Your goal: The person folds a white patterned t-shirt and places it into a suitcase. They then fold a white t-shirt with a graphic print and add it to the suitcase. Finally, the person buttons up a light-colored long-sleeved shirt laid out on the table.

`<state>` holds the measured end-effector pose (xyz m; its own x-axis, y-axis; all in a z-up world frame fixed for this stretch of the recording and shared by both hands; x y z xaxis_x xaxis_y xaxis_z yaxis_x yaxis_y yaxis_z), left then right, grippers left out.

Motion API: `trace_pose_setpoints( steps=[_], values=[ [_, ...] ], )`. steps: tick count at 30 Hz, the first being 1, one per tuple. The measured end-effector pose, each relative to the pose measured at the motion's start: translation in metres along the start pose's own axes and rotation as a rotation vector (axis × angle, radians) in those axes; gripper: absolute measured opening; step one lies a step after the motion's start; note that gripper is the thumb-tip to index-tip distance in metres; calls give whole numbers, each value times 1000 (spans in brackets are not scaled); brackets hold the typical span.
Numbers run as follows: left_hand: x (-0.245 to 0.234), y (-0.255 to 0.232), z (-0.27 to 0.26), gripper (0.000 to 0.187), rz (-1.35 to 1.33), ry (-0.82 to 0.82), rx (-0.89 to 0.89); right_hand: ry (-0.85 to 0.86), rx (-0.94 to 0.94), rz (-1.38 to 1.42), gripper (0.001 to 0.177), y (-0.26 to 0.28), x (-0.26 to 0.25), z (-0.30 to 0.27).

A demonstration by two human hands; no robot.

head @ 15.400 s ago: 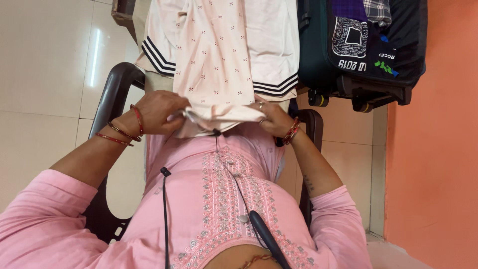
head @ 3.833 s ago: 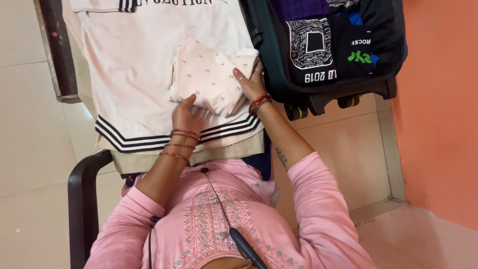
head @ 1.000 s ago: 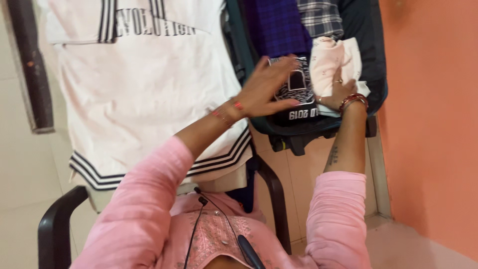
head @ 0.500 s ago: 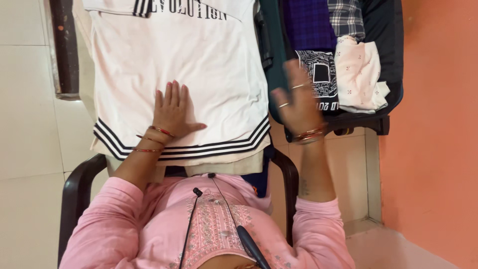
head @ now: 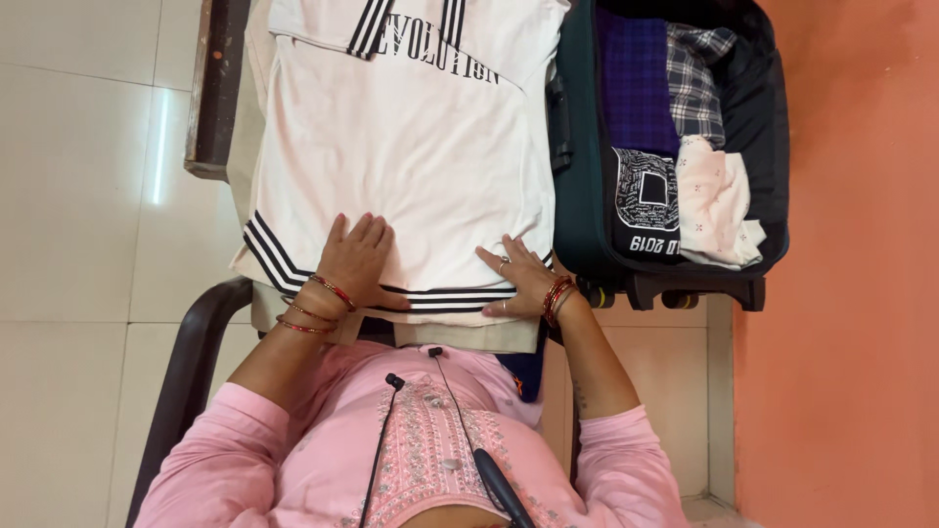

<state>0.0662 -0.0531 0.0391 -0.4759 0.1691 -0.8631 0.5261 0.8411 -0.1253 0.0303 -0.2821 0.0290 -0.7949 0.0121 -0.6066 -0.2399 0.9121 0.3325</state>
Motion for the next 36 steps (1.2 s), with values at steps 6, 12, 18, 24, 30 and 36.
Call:
trace_pose_setpoints(
  steps=[6,12,18,24,30,36],
  values=[
    [-4,2,-11,77,-154,-128,184,-28,54,19,94,-20,1,-2],
    [-13,2,-20,16,-350,-320,288,-154,169,101,44,-12,-27,-24],
    [-9,13,-16,20,-494,-205,210,-252,156,80,18,-24,-27,-22],
    [25,25,40,46,-489,122,176,-217,140,114,18,-38,-21,-15],
    [-14,39,136,86,-201,-198,-28,-259,174,145,16,-42,-18,-6],
    [-29,14,146,107,-170,-73,-197,-344,270,151,46,-41,-34,-4]
  ],
)
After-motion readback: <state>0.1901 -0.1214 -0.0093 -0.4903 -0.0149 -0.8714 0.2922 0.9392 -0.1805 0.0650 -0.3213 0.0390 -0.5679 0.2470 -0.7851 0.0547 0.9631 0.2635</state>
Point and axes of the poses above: each hand's wrist, its own z-axis towards the middle knuckle, its own x-axis out of the palm, y = z × x, the point moved 9 cm from there along z, towards the middle knuckle, and after that the axes turned 8 degrees about y, right-handed, at the moved point
